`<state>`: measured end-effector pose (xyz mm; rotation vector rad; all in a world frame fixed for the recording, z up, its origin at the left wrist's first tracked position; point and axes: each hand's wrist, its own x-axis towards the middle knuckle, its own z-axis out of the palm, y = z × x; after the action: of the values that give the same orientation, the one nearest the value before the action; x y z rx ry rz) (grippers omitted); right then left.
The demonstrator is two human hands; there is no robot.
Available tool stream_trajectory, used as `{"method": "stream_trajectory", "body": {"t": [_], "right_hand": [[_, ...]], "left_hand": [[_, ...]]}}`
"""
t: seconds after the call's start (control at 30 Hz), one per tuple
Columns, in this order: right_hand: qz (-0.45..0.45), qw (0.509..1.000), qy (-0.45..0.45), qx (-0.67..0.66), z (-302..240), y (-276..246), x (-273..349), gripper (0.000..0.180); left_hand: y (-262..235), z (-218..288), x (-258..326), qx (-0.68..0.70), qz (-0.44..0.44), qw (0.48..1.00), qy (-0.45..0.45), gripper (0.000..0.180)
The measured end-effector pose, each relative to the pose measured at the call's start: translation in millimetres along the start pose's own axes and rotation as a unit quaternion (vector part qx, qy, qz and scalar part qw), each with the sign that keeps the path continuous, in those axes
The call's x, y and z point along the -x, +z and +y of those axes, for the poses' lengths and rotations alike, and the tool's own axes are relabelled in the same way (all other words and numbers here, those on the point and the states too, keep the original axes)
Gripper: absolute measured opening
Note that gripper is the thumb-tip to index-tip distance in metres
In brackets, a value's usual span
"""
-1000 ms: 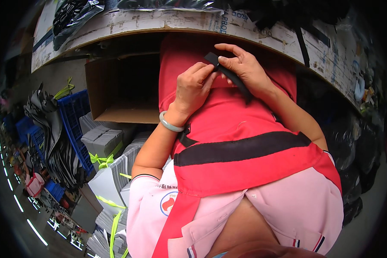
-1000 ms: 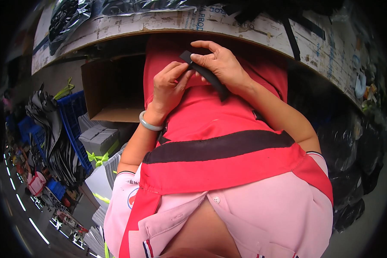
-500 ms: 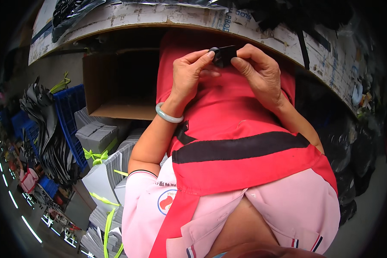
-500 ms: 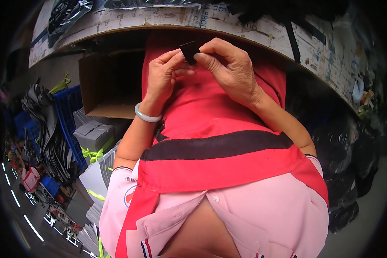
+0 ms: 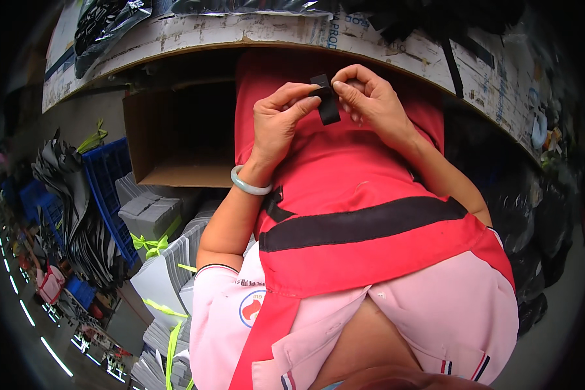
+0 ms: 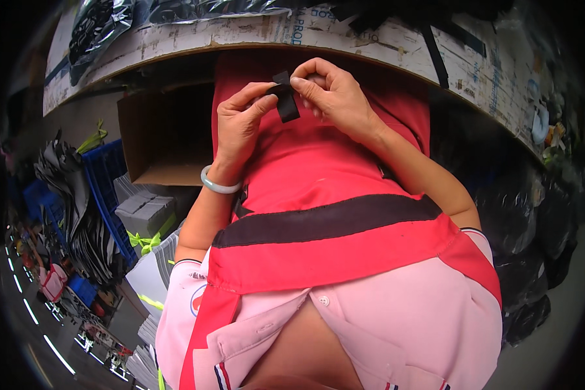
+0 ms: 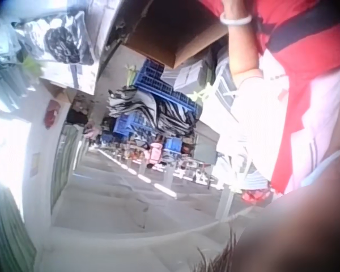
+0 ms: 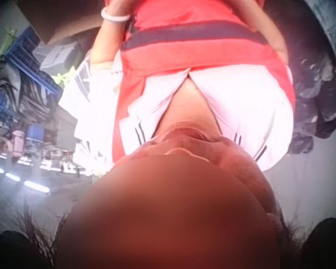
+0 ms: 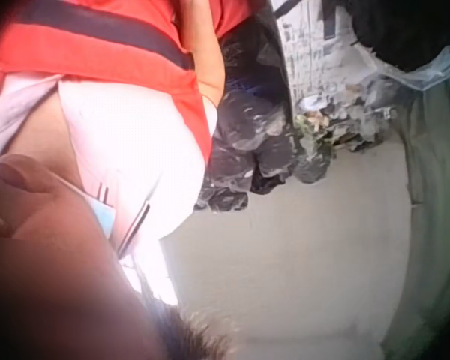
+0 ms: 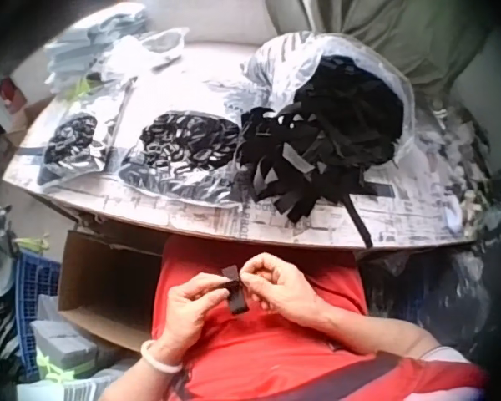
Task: Threading black webbing straps through plastic buckles at a workbench.
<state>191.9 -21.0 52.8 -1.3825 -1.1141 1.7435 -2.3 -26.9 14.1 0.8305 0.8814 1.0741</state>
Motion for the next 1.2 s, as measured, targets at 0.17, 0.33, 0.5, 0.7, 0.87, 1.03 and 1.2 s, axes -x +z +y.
{"method": "stream_trajectory", "body": {"t": [0.17,0.33,0.5,0.7,0.87,1.03,1.2], "right_hand": [[-0.064,0.997,0.040,-0.014,-4,-9,0,0.019],[0.004,0.990,-0.084,0.112,-4,-9,-3,0.021],[-0.007,0.997,-0.062,0.048,-4,-4,-1,0.017],[-0.017,0.997,-0.069,-0.034,1,12,-3,0.016],[-0.182,0.979,-0.048,0.073,6,28,-5,0.022],[-0.195,0.977,0.013,0.083,18,16,-14,0.021],[-0.191,0.962,-0.036,0.193,20,12,-14,0.017]], "left_hand": [[-2,2,8,-0.090,-0.065,0.990,0.084,0.022],[-1,12,12,-0.148,-0.087,0.980,0.097,0.025],[-2,13,13,-0.150,-0.084,0.978,0.120,0.023],[-4,43,31,-0.129,-0.096,0.985,0.061,0.020],[-60,100,63,-0.272,-0.064,0.952,-0.127,0.015],[-109,121,67,-0.502,0.133,0.854,-0.018,0.027],[-53,123,-37,-0.399,0.067,0.901,0.157,0.022]]}}
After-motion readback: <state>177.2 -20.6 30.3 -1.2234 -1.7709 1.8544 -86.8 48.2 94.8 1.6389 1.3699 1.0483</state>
